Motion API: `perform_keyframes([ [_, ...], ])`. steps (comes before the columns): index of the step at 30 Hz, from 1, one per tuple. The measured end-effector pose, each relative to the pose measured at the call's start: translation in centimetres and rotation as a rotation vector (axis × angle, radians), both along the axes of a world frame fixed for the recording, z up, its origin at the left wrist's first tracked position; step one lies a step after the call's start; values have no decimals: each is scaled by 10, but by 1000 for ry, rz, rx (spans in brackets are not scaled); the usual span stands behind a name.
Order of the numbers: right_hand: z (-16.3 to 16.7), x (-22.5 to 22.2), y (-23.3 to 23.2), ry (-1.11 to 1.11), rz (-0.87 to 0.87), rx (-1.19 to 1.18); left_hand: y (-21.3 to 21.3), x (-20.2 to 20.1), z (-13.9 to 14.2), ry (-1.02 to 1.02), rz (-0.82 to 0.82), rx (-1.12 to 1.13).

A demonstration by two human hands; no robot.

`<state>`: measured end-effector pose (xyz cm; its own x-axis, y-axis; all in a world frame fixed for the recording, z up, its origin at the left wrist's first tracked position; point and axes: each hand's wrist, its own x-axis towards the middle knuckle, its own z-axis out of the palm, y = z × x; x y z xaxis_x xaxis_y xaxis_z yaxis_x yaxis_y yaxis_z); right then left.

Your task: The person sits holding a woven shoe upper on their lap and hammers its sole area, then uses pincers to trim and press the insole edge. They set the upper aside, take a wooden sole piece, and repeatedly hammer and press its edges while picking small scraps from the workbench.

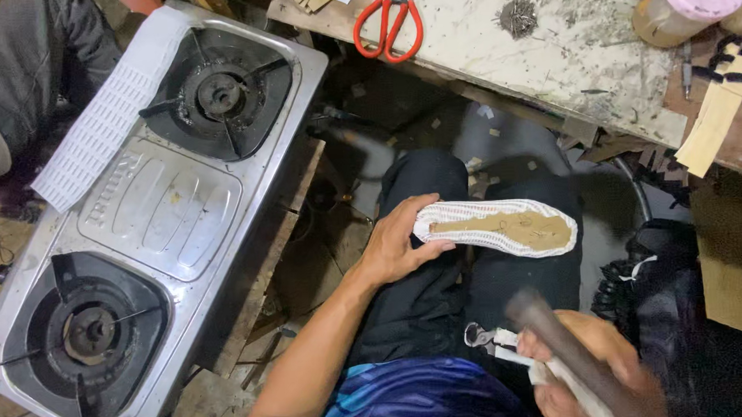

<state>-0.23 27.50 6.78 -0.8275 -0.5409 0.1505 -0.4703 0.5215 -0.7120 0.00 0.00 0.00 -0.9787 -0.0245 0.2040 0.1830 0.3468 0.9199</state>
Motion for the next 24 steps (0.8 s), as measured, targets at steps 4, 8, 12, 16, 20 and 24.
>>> perform_keyframes([
  [4, 1, -15, -29, 250, 105, 48, -12, -4, 9, 91, -6, -45],
  [8, 16, 1, -23, -7, 2, 103, -16, 5, 4, 94, -3, -71],
  [12, 22, 8, -21, -79, 78, -172, -12, -2, -6, 73, -4, -32],
  [16, 9, -13, -59, -70, -39, 136, -22, -5, 4, 103, -7, -73],
  [20, 18, 9, -30, 32, 55, -57, -23, -6, -4, 6, -28, -61],
  [24, 4, 4, -35, 42, 47, -28, -12, -17, -5, -124, -12, -43],
])
